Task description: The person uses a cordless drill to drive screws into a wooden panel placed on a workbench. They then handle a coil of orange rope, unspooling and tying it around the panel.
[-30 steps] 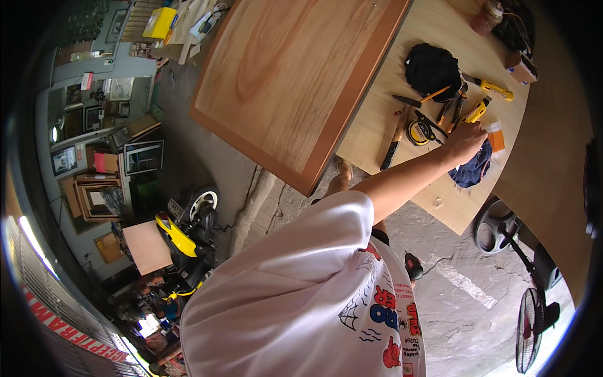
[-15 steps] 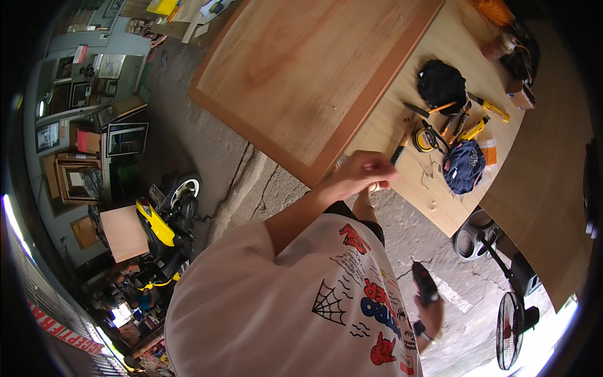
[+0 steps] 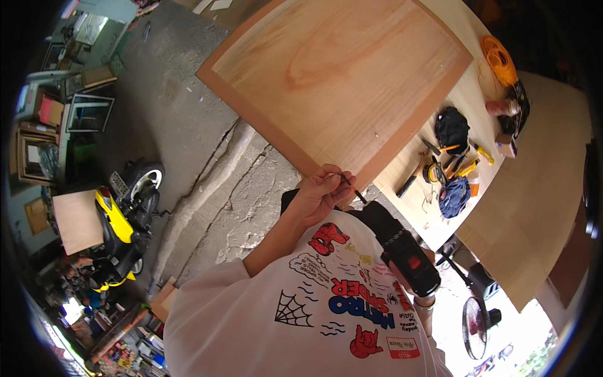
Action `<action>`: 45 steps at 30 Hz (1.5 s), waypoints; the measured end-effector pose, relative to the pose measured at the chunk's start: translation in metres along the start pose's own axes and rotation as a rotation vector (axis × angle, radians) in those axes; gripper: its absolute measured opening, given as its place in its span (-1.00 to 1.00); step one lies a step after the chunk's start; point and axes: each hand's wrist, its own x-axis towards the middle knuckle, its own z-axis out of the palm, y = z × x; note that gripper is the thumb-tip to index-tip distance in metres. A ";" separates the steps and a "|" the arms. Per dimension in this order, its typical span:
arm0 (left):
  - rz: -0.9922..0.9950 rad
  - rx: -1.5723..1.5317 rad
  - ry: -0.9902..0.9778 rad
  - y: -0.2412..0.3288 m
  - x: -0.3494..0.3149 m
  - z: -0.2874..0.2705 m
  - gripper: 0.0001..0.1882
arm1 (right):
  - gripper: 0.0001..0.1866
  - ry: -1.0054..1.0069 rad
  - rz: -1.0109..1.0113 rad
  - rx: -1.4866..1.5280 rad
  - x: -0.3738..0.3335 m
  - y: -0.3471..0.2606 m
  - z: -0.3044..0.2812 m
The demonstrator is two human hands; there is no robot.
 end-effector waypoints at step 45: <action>0.106 -0.537 0.240 0.201 0.032 -0.061 -0.78 | -0.62 -0.333 0.188 -0.003 0.259 -0.130 0.084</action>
